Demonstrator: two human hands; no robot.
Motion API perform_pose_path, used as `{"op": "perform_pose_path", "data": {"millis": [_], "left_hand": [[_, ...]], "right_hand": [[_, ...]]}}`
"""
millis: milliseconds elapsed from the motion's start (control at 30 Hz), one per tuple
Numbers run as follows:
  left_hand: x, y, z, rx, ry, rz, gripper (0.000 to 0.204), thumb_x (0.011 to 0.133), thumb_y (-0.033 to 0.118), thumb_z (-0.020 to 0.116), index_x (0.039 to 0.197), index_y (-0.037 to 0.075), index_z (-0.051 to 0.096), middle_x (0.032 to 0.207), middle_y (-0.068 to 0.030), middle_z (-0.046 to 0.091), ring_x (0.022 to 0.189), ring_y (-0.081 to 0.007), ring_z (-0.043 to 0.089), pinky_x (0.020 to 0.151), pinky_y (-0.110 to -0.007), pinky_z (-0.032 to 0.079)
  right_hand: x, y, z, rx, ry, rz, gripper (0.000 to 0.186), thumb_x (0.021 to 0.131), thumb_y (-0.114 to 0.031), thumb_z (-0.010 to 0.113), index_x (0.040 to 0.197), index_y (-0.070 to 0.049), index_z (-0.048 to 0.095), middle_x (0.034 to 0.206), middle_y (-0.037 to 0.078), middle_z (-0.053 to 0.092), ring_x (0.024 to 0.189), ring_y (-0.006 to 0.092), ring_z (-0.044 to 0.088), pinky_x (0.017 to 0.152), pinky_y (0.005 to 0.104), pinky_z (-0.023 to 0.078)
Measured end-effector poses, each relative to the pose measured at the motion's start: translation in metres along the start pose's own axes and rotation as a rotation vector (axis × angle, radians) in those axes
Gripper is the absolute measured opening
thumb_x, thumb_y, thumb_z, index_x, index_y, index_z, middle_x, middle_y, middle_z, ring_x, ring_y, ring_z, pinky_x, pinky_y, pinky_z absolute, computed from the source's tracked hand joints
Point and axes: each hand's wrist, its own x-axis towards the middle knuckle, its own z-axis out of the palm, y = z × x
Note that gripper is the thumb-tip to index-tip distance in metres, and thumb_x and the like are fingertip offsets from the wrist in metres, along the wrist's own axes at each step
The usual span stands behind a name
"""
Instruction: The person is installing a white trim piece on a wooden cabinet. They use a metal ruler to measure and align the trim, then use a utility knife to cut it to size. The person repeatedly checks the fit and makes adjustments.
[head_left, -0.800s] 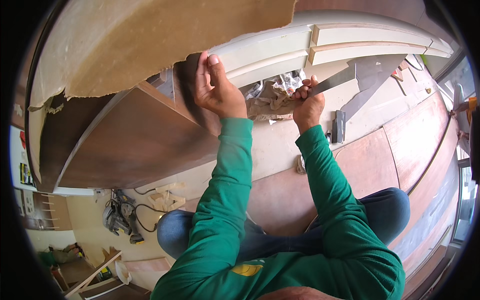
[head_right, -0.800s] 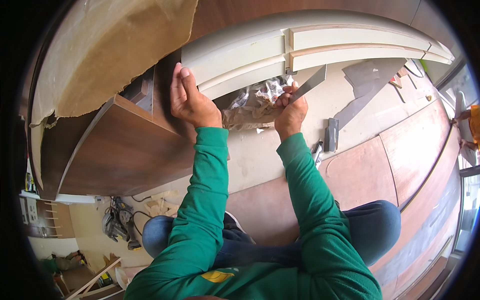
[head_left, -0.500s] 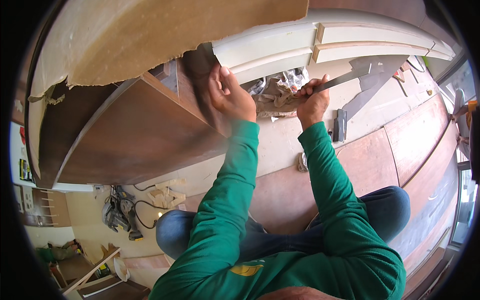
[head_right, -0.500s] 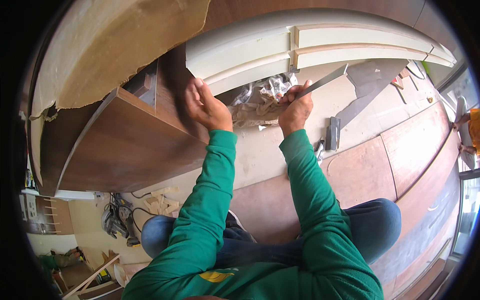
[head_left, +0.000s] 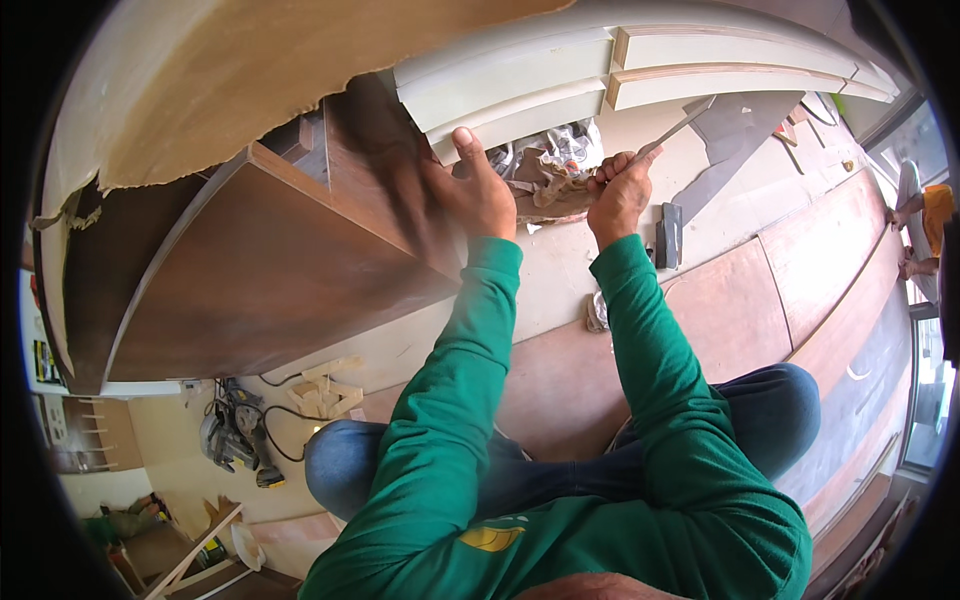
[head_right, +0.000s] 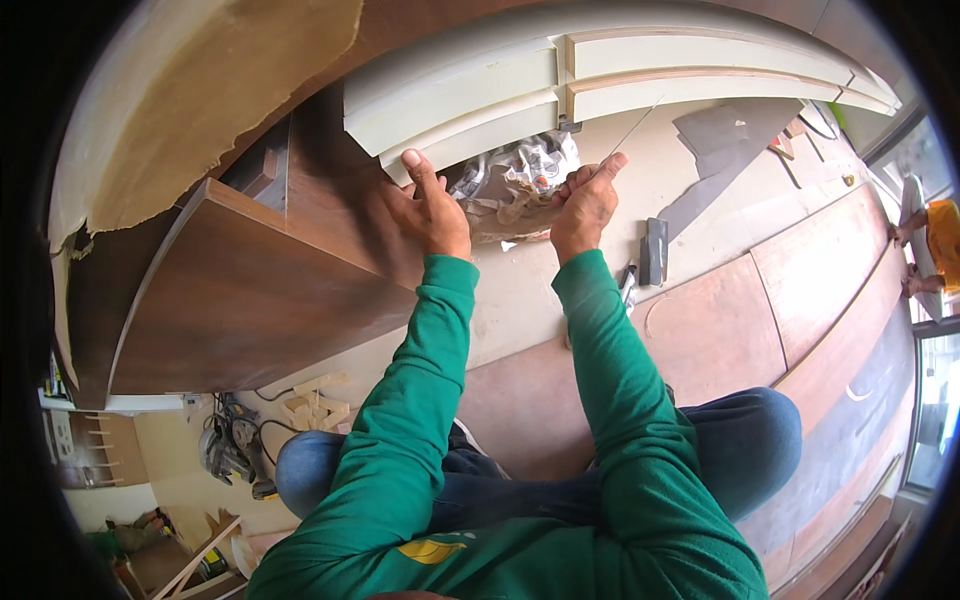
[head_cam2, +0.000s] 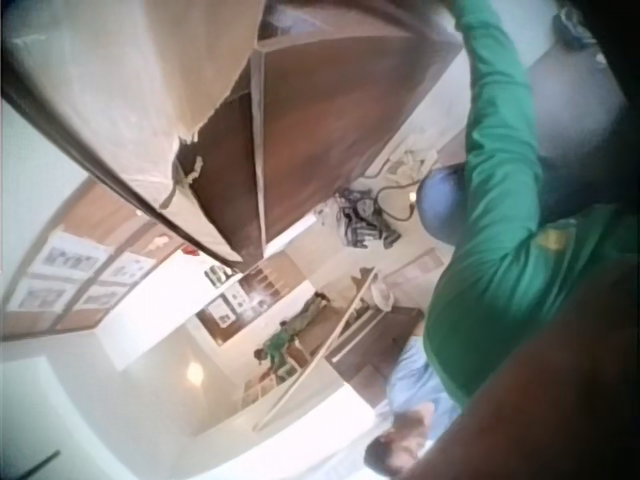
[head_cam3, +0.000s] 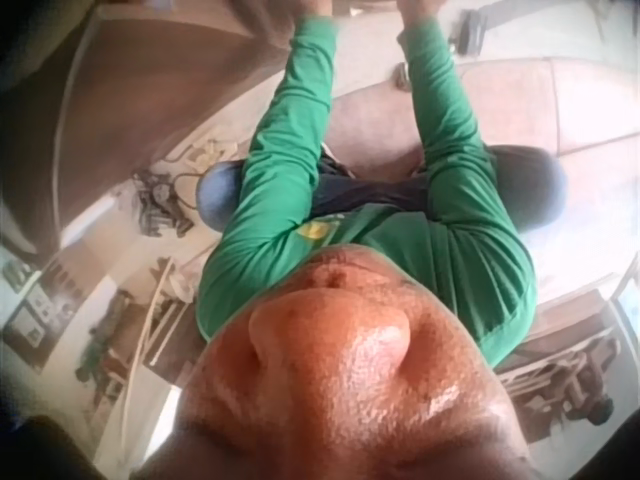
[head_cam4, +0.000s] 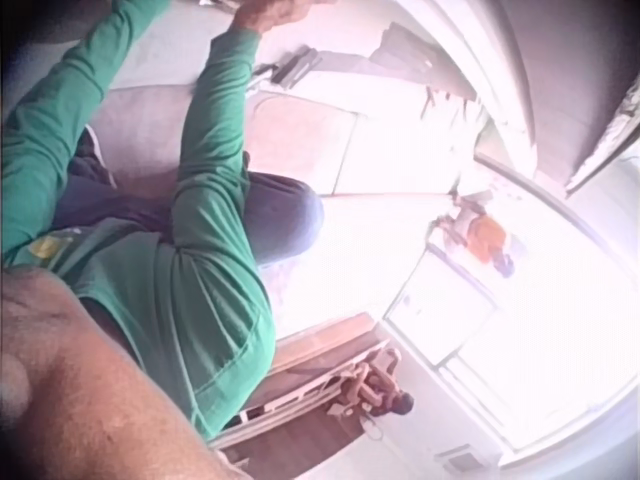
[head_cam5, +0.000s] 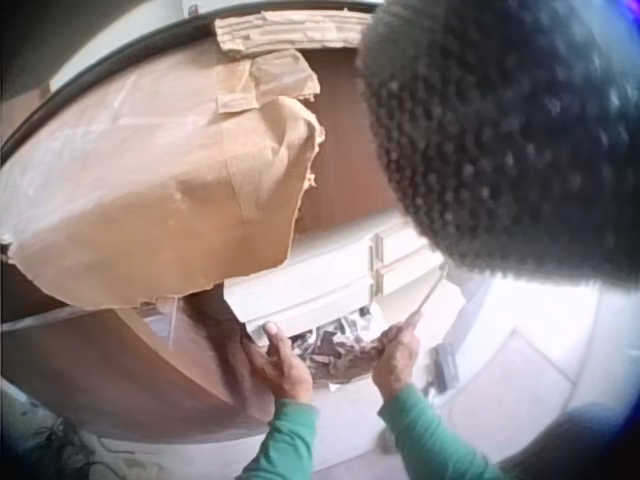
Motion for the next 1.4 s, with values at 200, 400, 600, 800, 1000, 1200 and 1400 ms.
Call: {"op": "perform_pose_path", "data": {"millis": [200,400,600,800,1000,1200,1400], "left_hand": [[0.008,-0.018,-0.003,-0.002,-0.067,0.093,0.085,0.104,0.058,0.077,0.152,-0.003,0.044,0.147,-0.0231,0.053,0.122,-0.0307,0.065,0.093,-0.044,0.066],[-0.016,-0.010,-0.019,0.234,0.108,0.284,0.058,0.111,0.043,0.069,0.143,-0.002,0.051,0.132,-0.0146,0.055,0.119,-0.0254,0.055,0.100,-0.044,0.053],[-0.025,0.033,-0.042,0.214,-0.134,0.609,0.052,0.111,0.040,0.066,0.140,-0.003,0.060,0.131,-0.0141,0.062,0.114,-0.0237,0.060,0.100,-0.039,0.051],[-0.017,0.025,-0.055,0.273,-0.580,0.296,0.029,0.114,0.030,0.067,0.115,0.002,0.077,0.100,-0.0090,0.075,0.089,-0.0175,0.072,0.087,-0.037,0.059],[0.007,-0.012,-0.084,0.034,-0.381,0.064,0.059,0.119,0.055,0.049,0.101,0.003,0.069,0.096,0.0014,0.069,0.082,-0.0094,0.060,0.075,-0.032,0.054],[0.006,-0.022,-0.087,0.362,-0.556,0.212,0.055,0.118,0.057,0.048,0.107,0.010,0.074,0.090,-0.0100,0.075,0.082,-0.0270,0.073,0.074,-0.040,0.055],[0.006,-0.015,-0.076,0.308,-0.508,0.313,0.064,0.118,0.062,0.045,0.099,0.005,0.069,0.069,-0.0014,0.059,0.063,-0.0118,0.058,0.059,-0.032,0.046]], "right_hand": [[-0.001,0.002,0.013,0.080,0.017,-0.022,0.073,0.112,-0.077,0.041,0.075,-0.014,0.041,0.067,0.001,0.040,0.058,0.0179,0.041,0.054,0.0343,0.043],[-0.030,0.006,0.030,0.011,-0.154,-0.182,0.076,0.116,-0.074,0.028,0.076,-0.011,0.045,0.065,0.006,0.048,0.056,0.0205,0.050,0.055,0.0351,0.046],[-0.086,0.062,0.039,-0.314,-0.268,-0.155,0.090,0.118,-0.070,0.023,0.065,-0.005,0.056,0.058,0.010,0.062,0.057,0.0256,0.060,0.062,0.0379,0.052],[-0.110,0.127,0.035,-0.051,-0.409,-0.059,0.047,0.120,-0.045,0.052,0.120,-0.002,0.072,0.106,0.006,0.074,0.093,0.0151,0.069,0.082,0.0332,0.056],[-0.116,0.079,0.026,-0.714,-0.388,-0.769,0.018,0.107,-0.019,0.076,0.102,-0.004,0.069,0.082,0.014,0.060,0.068,0.0331,0.061,0.065,0.0425,0.052],[-0.083,0.018,0.041,-0.398,-0.510,-0.724,0.026,0.108,-0.019,0.075,0.125,0.000,0.069,0.097,0.007,0.071,0.081,0.0151,0.066,0.075,0.0325,0.055],[-0.062,-0.006,0.044,-0.419,-0.588,-0.398,0.029,0.110,-0.027,0.077,0.114,0.001,0.074,0.096,0.002,0.074,0.087,0.0079,0.065,0.077,0.0272,0.055]]}}
